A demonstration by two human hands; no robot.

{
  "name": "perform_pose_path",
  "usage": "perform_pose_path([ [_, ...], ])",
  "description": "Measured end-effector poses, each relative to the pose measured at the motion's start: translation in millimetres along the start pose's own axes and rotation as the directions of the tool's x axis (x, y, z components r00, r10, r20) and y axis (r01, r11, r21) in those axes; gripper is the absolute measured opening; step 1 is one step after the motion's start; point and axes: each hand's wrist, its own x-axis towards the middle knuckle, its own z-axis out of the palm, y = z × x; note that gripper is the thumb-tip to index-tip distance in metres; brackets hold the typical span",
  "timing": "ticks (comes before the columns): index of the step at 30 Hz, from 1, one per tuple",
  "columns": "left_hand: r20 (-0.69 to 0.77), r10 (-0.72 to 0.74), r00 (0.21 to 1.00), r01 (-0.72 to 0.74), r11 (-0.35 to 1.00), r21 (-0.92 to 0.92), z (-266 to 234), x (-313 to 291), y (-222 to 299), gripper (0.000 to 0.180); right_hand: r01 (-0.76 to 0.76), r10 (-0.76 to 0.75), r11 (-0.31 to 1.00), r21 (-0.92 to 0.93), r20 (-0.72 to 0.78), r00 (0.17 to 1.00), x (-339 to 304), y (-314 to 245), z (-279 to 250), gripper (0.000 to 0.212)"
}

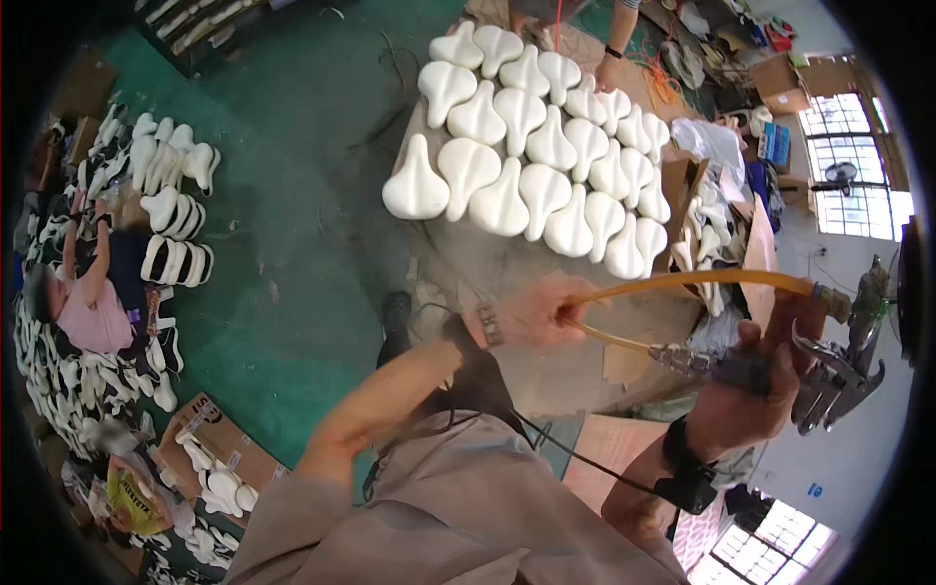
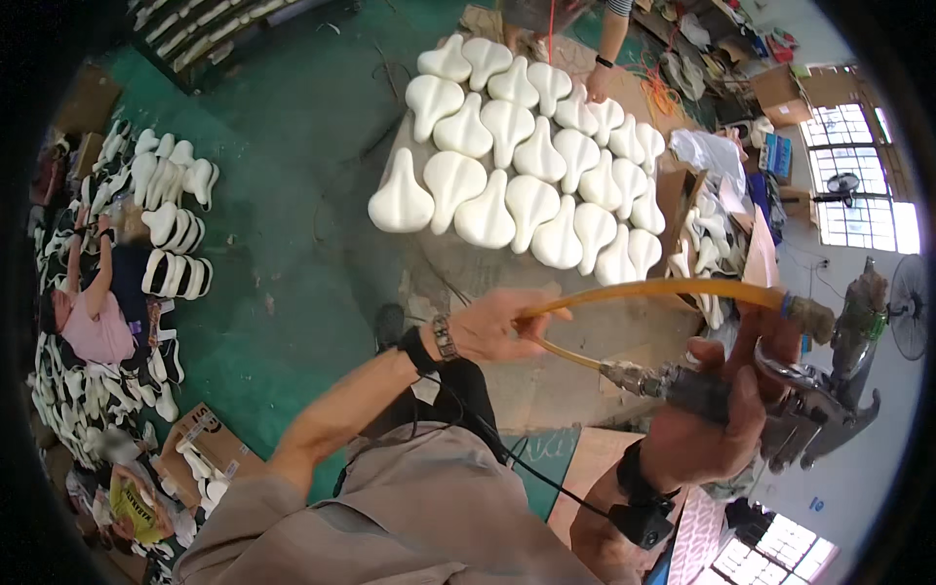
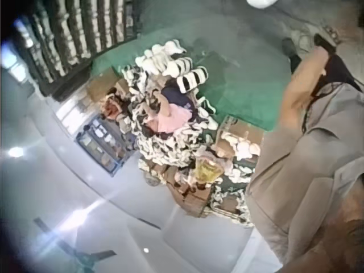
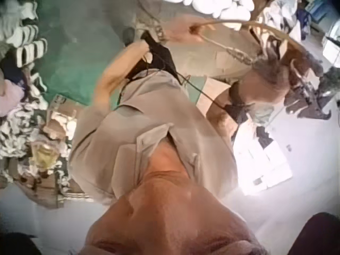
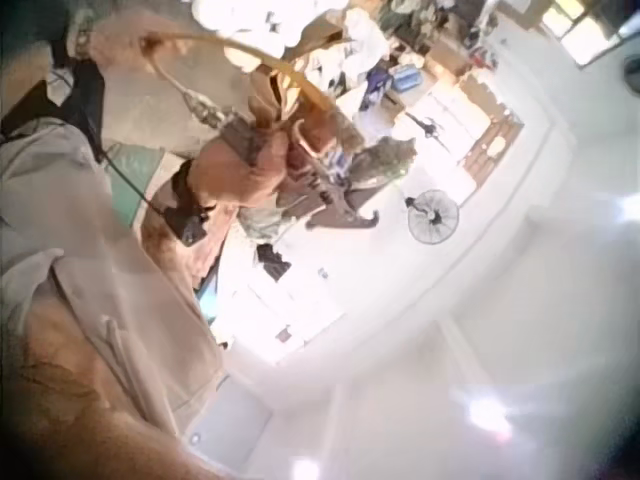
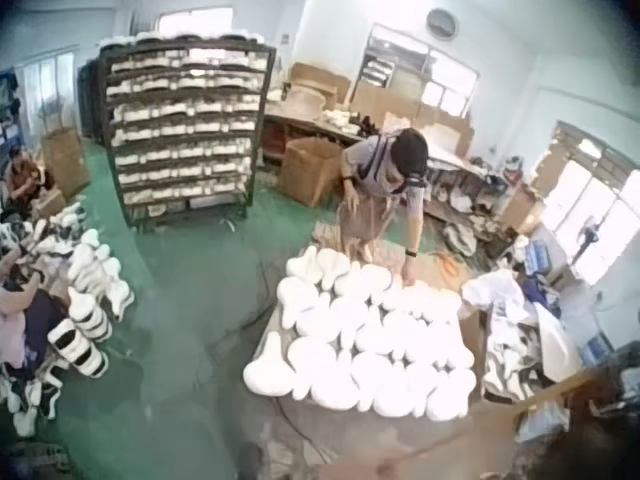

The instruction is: The person applies a substance to bicycle saddles using a spray gun, then organizes the treated saddles onto industrial racks.

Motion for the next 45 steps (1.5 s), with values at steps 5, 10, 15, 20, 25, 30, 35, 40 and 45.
perform_pose_path([
  [5,-0.133,-0.281,0.950,0.311,0.865,0.395,-99,-73,-71,0.019,0.045,-0.076,0.975,0.217,0.137,0.988,30,-10,-7,0.051],
  [10,-0.489,-0.508,0.709,0.705,0.531,0.470,-179,-254,-163,0.020,0.087,-0.084,0.995,-0.048,0.062,0.995,30,-23,-27,0.051],
  [15,-0.430,-0.746,0.508,0.782,0.190,0.594,-161,-402,-183,0.035,-0.063,0.065,0.998,-0.019,0.423,0.904,26,-28,-61,0.041],
  [20,-0.454,-0.882,0.126,0.878,-0.114,0.466,-113,-412,-172,0.063,-0.242,0.445,0.804,-0.544,0.278,0.851,-11,-13,-15,0.037],
  [25,-0.340,-0.940,-0.026,0.914,-0.161,0.373,-122,-374,-107,0.074,-0.367,0.624,0.738,-0.566,0.366,0.690,-50,21,30,0.064],
  [30,-0.714,-0.681,0.160,0.981,0.032,0.190,-137,-370,-99,0.058,0.097,0.511,0.753,-0.651,0.672,0.536,-64,55,66,0.066],
  [35,-0.553,-0.814,0.180,0.887,-0.108,0.449,-129,-364,-136,0.050,0.055,0.641,0.708,-0.704,0.673,0.369,-81,71,85,0.066],
  [40,-0.565,-0.796,0.218,0.904,-0.053,0.424,-117,-346,-135,0.059,0.122,0.534,0.709,-0.694,0.643,0.549,-72,83,95,0.060],
  [45,-0.587,-0.800,0.127,0.927,-0.114,0.356,-109,-346,-125,0.067,0.127,0.575,0.699,-0.703,0.659,0.484,-66,77,87,0.060],
])
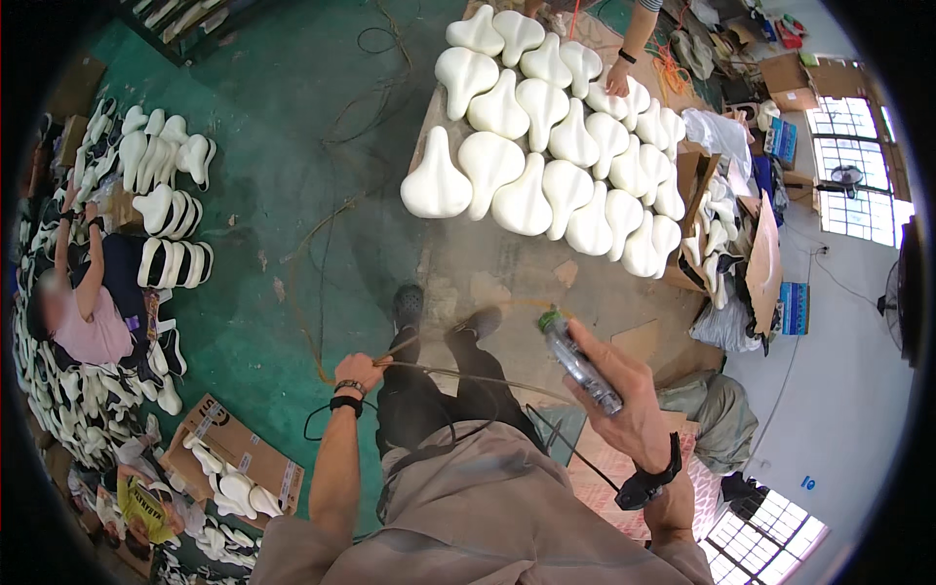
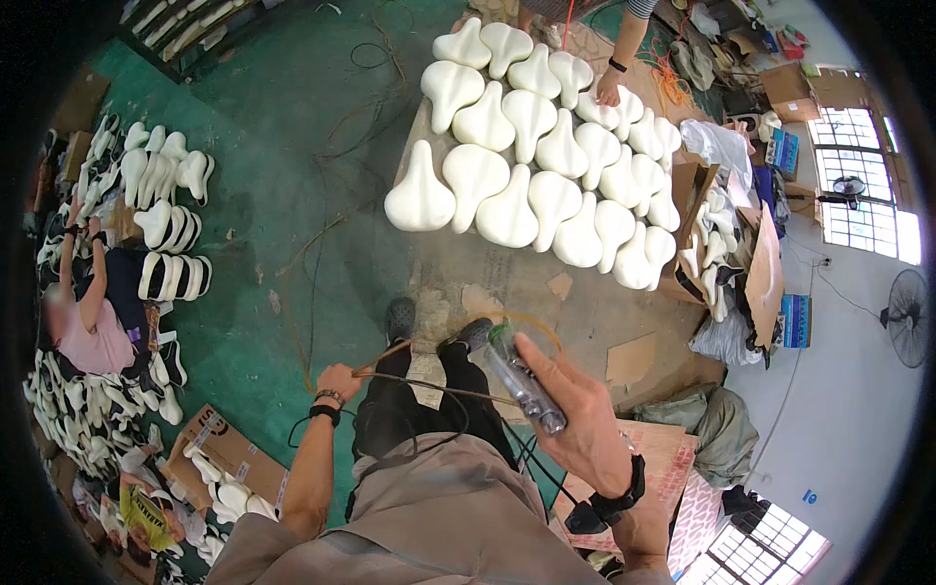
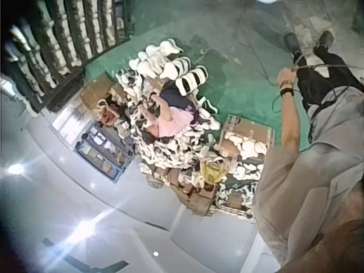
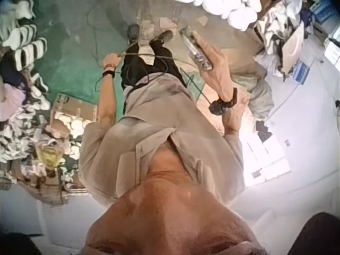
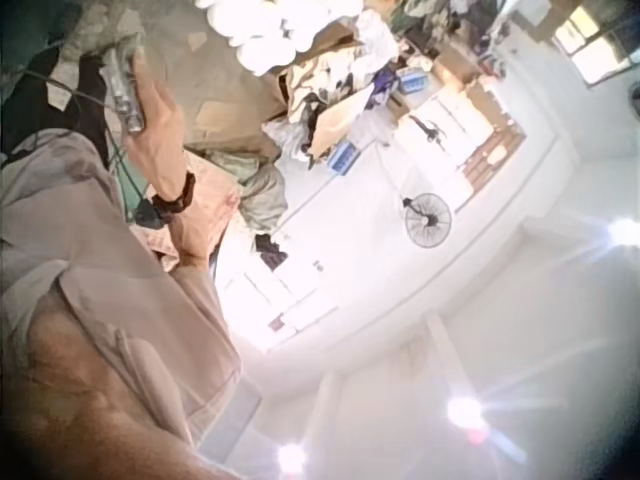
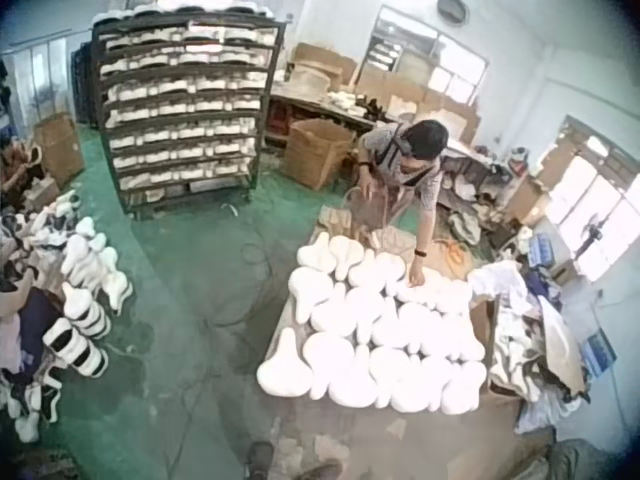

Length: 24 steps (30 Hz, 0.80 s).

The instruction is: The person applies a substance to bicycle saddles using a spray gun, then organizes the treated saddles onto industrial racks.

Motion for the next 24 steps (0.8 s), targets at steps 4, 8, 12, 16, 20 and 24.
perform_pose_path([
  [4,-0.013,-0.073,0.997,0.072,0.997,-0.036,-4,-7,2,0.073,-0.004,0.003,1.000,0.005,0.063,0.998,-1,1,-1,0.068],
  [8,-0.033,-0.002,0.999,0.002,1.000,0.019,2,-4,-1,0.068,0.031,-0.026,0.998,0.052,-0.088,0.996,1,-2,4,0.068],
  [12,-0.016,0.022,1.000,-0.021,0.998,0.067,-6,-6,11,0.064,0.026,-0.025,1.000,-0.008,0.095,0.995,-14,8,0,0.069],
  [16,-0.044,0.056,0.997,-0.052,0.994,0.095,12,-1,3,0.063,0.044,-0.040,0.998,0.050,-0.064,0.997,-11,6,7,0.069],
  [20,-0.003,0.006,1.000,-0.006,0.997,0.079,4,-7,14,0.064,-0.015,0.018,0.999,0.040,-0.071,0.997,-20,11,1,0.062],
  [24,0.024,-0.061,0.998,0.060,0.997,0.058,-14,-15,32,0.065,-0.003,0.000,1.000,0.022,0.103,0.995,-31,25,-11,0.061],
])
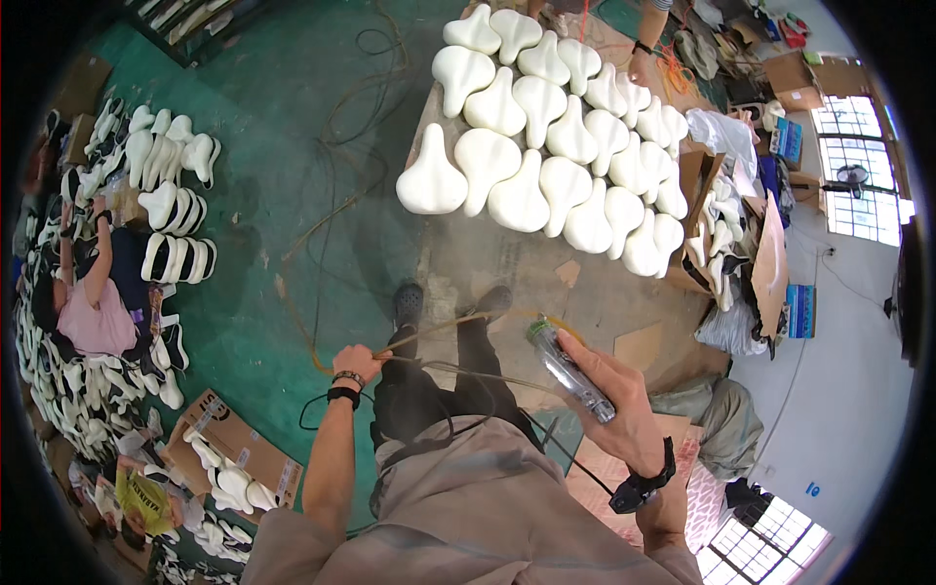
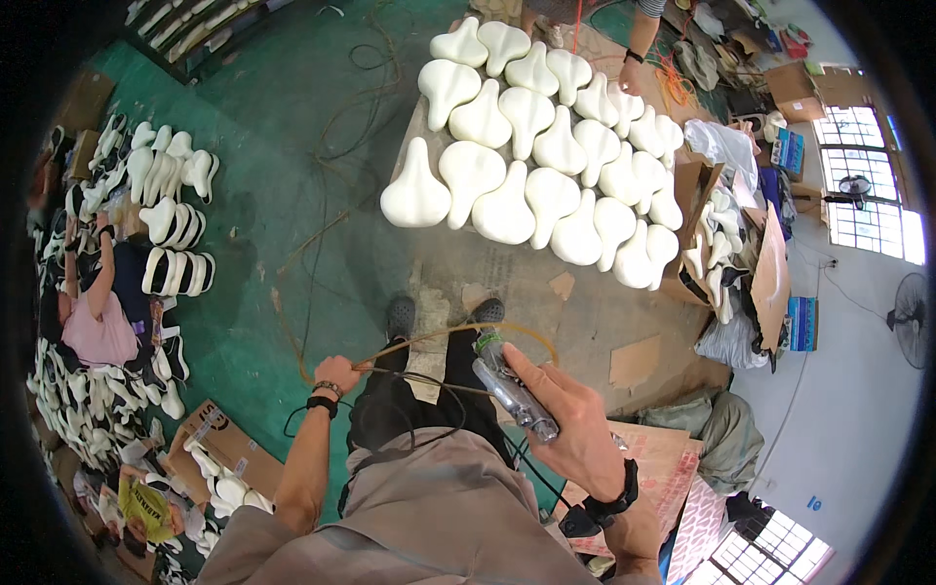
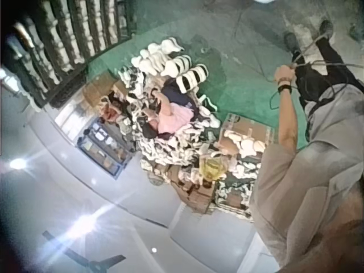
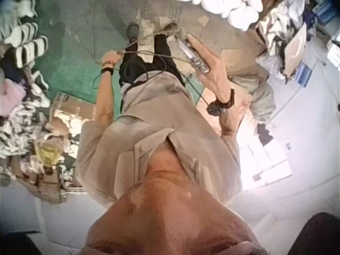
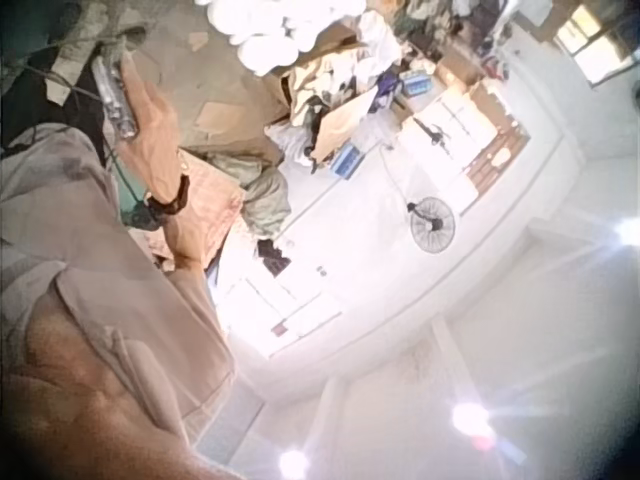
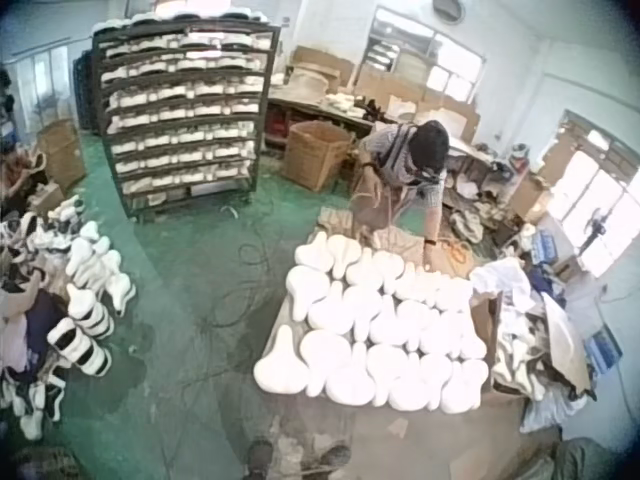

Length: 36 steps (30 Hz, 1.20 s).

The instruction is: The person applies a substance to bicycle saddles using a spray gun, then organizes the treated saddles onto industrial racks.

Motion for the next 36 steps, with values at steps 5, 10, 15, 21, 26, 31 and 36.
perform_pose_path([
  [5,-0.060,0.095,0.994,-0.091,0.993,0.070,36,12,3,0.063,0.088,-0.079,0.993,0.078,-0.111,0.991,-3,12,-7,0.073],
  [10,-0.010,0.076,0.997,-0.075,0.992,0.104,37,4,42,0.061,-0.006,0.008,0.999,0.054,-0.045,0.999,-25,37,-27,0.063],
  [15,-0.054,0.071,0.996,-0.067,0.995,0.072,48,1,71,0.061,-0.078,0.085,0.996,0.040,-0.201,0.976,-36,68,-50,0.064],
  [21,-0.052,0.071,0.996,-0.066,0.994,0.082,67,-3,114,0.047,0.019,-0.016,0.997,0.075,-0.045,0.999,-51,113,-68,0.069],
  [26,-0.099,0.062,0.993,-0.053,0.995,0.089,102,-7,142,0.042,0.017,-0.008,0.999,0.050,-0.176,0.984,-40,150,-93,0.065],
  [31,-0.082,-0.061,0.995,0.060,0.998,-0.013,127,-20,184,0.056,0.184,-0.184,0.983,-0.010,-0.018,0.983,-37,187,-114,0.072],
  [36,-0.085,-0.041,0.996,0.039,0.999,-0.031,141,-24,204,0.052,0.171,-0.175,0.984,-0.039,-0.143,0.974,-38,201,-122,0.073],
])
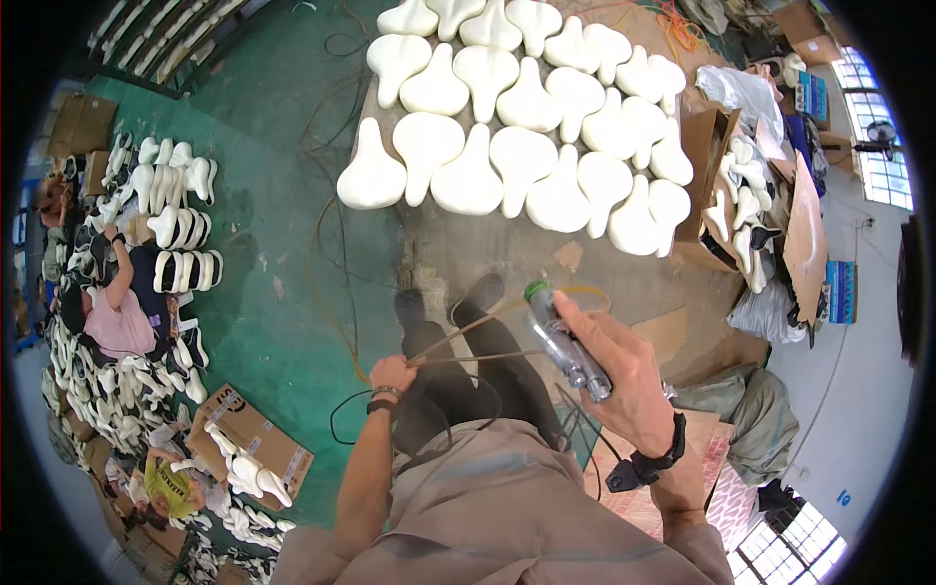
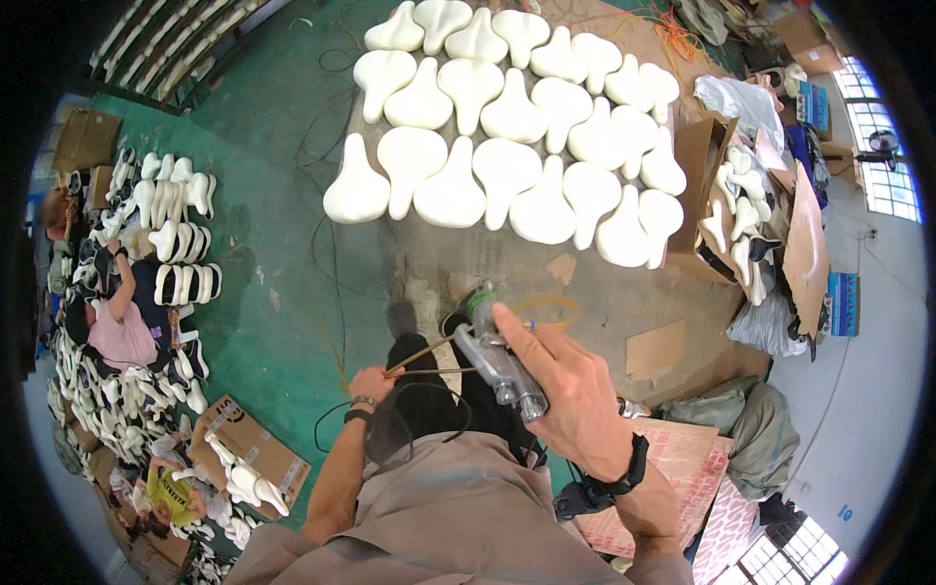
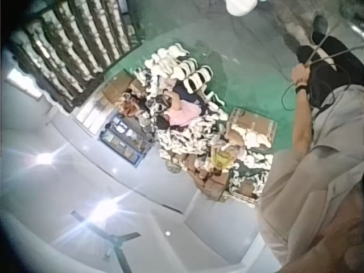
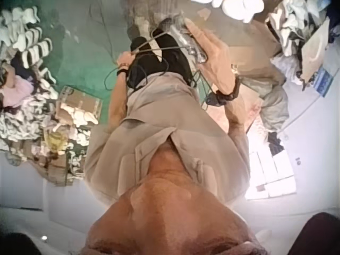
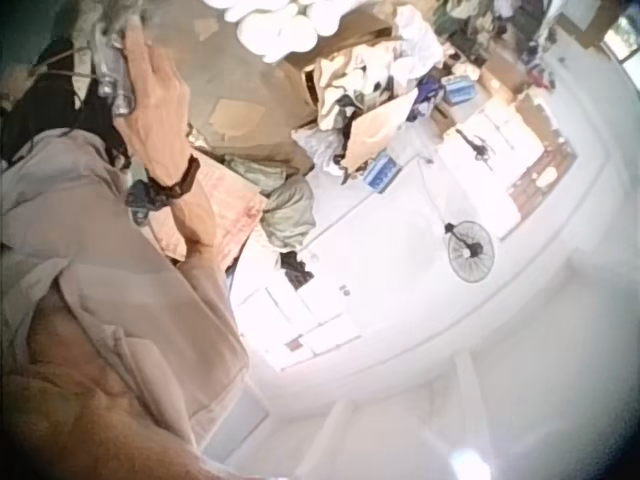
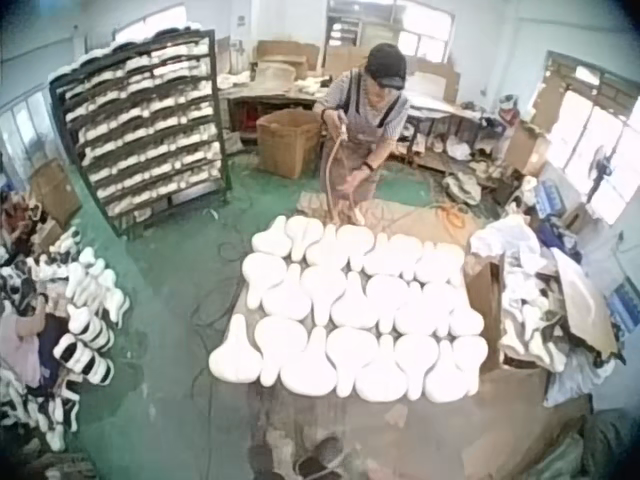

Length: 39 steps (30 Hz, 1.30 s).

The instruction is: The person applies a substance to bicycle saddles using a spray gun, then organizes the treated saddles onto industrial racks.

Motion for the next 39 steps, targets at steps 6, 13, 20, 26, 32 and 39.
perform_pose_path([
  [6,0.016,0.115,0.993,-0.116,0.990,0.075,9,-3,10,0.038,-0.017,0.017,1.000,-0.001,-0.012,1.000,-33,-9,-6,0.074],
  [13,-0.050,0.229,0.972,-0.223,0.968,0.117,33,-6,-16,0.068,-0.128,0.128,0.992,-0.011,-0.032,0.991,-85,-28,5,0.072],
  [20,0.091,0.166,0.982,-0.179,0.970,0.166,47,-19,-59,0.047,-0.189,0.193,0.981,0.042,-0.157,0.969,-92,-36,21,0.075],
  [26,0.081,0.088,0.993,-0.096,0.989,0.108,57,-37,-60,0.066,-0.186,0.188,0.981,0.053,-0.048,0.981,-107,-27,21,0.074],
  [32,0.082,0.065,0.994,-0.073,0.992,0.100,73,-48,-36,0.062,-0.129,0.132,0.989,0.067,-0.047,0.990,-111,-11,18,0.069],
  [39,0.037,0.137,0.990,-0.142,0.978,0.154,93,-51,-18,0.061,-0.103,0.108,0.993,0.061,-0.081,0.991,-125,11,1,0.073],
])
